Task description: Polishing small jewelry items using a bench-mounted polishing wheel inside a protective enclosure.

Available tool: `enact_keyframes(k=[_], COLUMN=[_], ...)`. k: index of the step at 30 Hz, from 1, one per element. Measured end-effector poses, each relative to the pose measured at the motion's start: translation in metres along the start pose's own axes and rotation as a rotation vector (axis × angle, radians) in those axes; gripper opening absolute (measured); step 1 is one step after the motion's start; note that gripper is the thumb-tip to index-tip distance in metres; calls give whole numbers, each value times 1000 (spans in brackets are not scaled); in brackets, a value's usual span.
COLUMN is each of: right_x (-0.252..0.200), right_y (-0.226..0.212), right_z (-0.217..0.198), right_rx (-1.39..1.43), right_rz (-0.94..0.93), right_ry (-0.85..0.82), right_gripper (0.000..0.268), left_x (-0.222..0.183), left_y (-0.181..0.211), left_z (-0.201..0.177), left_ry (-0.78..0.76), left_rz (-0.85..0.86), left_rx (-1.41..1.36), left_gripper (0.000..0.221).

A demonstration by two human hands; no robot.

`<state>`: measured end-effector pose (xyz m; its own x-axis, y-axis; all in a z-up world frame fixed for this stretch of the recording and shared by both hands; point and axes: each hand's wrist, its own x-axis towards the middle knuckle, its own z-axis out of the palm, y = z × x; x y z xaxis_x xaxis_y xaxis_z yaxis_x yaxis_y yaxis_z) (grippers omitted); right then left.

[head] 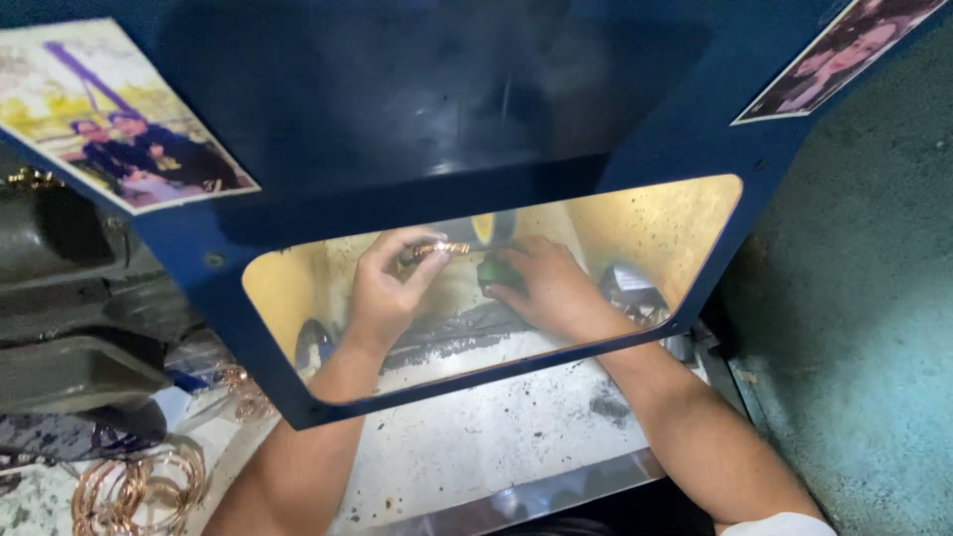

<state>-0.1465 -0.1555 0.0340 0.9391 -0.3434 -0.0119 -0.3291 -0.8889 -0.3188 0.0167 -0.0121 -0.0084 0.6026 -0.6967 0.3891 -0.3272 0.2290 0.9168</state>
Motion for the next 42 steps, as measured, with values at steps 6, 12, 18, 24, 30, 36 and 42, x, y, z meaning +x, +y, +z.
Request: enact_keyframes(k=[6, 12, 18, 24, 30, 36, 42], right_x=[-3, -3, -6, -2, 0, 4, 5], right_y=[-14, 10, 2, -17, -28, -40, -28], right_z=[0, 16, 11, 1, -8, -17, 2], right_rx=[588, 811, 943, 1028, 1087, 978, 967], right_rz=[87, 107, 247, 320, 385, 359, 281], right_ry=[217, 372, 385, 280, 222, 206, 291], right_gripper=[47, 22, 22, 19, 21, 21, 21], left_x=[-4, -2, -5, -6, -3, 1, 2], left_y=[5, 19, 29, 25, 30, 36, 35], left_z=[8, 15, 27, 27, 24, 16, 7], left_ry=[-28, -73, 1, 68, 73, 64, 14], left_rz=[19, -104, -306, -236, -172, -98, -18], left_rx=[-66, -123, 35, 61, 64, 27, -20], left_gripper=[14, 13, 19, 15, 12, 11, 11])
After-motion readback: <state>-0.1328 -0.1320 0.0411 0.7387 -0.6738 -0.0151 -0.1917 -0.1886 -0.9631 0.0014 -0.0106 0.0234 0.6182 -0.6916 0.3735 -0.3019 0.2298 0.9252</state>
